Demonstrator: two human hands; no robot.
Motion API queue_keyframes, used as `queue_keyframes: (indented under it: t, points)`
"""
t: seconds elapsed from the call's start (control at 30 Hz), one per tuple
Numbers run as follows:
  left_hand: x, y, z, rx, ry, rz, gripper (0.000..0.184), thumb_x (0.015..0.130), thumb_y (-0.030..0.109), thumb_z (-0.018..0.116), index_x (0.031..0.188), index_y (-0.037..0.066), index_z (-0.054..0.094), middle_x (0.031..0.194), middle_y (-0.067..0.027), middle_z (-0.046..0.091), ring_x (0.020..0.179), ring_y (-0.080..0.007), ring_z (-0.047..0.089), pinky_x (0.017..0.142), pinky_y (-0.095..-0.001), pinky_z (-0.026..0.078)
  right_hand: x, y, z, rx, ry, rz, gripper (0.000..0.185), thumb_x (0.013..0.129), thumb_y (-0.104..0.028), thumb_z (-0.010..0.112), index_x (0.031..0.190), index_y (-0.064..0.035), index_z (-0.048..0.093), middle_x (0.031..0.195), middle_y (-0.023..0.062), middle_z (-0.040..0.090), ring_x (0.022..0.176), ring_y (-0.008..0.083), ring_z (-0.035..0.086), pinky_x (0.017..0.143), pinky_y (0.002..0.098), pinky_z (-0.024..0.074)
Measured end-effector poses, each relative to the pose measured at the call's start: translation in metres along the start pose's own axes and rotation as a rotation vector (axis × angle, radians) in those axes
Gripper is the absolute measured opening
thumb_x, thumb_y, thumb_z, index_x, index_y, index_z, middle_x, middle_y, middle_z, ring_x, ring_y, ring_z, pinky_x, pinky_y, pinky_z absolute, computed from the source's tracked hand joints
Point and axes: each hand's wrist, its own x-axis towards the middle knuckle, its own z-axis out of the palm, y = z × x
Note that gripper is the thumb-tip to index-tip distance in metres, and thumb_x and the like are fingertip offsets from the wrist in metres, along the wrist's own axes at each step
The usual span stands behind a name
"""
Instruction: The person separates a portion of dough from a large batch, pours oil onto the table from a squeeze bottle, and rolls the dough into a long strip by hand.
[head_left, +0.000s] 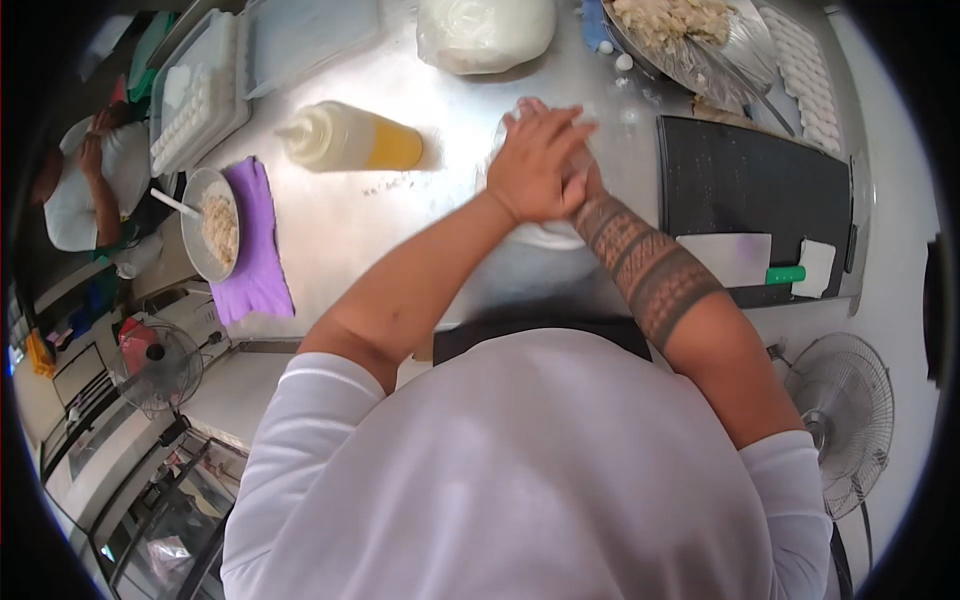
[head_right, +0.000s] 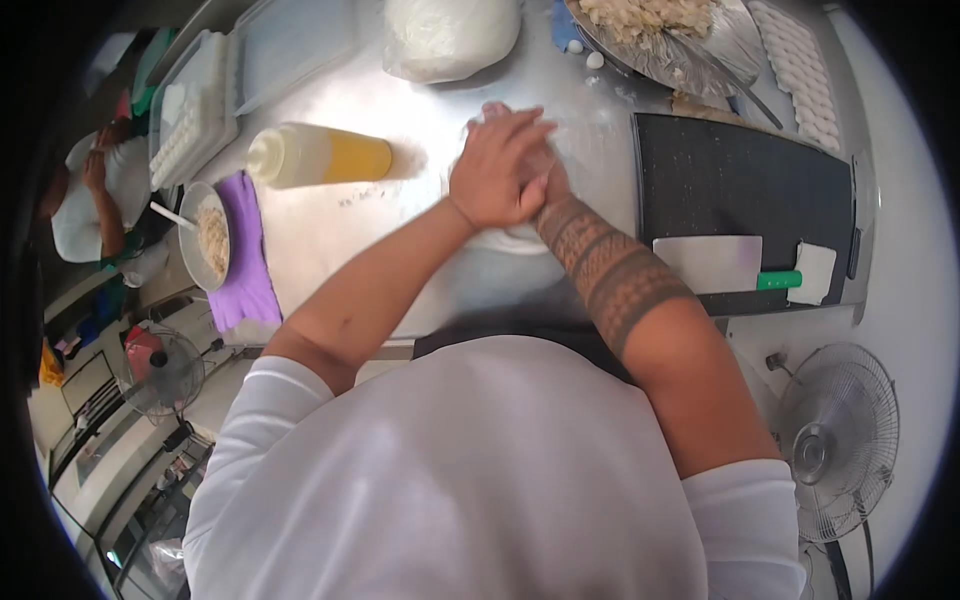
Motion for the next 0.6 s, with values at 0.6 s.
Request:
queue_keyframes:
  t: [0.6]
  points:
    - [-0.038,0.056,0.007,0.592,-0.370,-0.383,0.087,0.101,0.070,0.044,0.162,0.008,0.039,0.167,-0.0299,0.031,0.157,-0.0486,0.024,0.127,-0.0607,0.018,-0.162,-0.052,0.059,-0.714,0.477,-0.220,0.060,0.113,-0.045,0.047,0.144,0.0067,0.054,0.141,0.0179,0.063,0.138,0.0272,0.056,0.122,0.0410,0.0368]
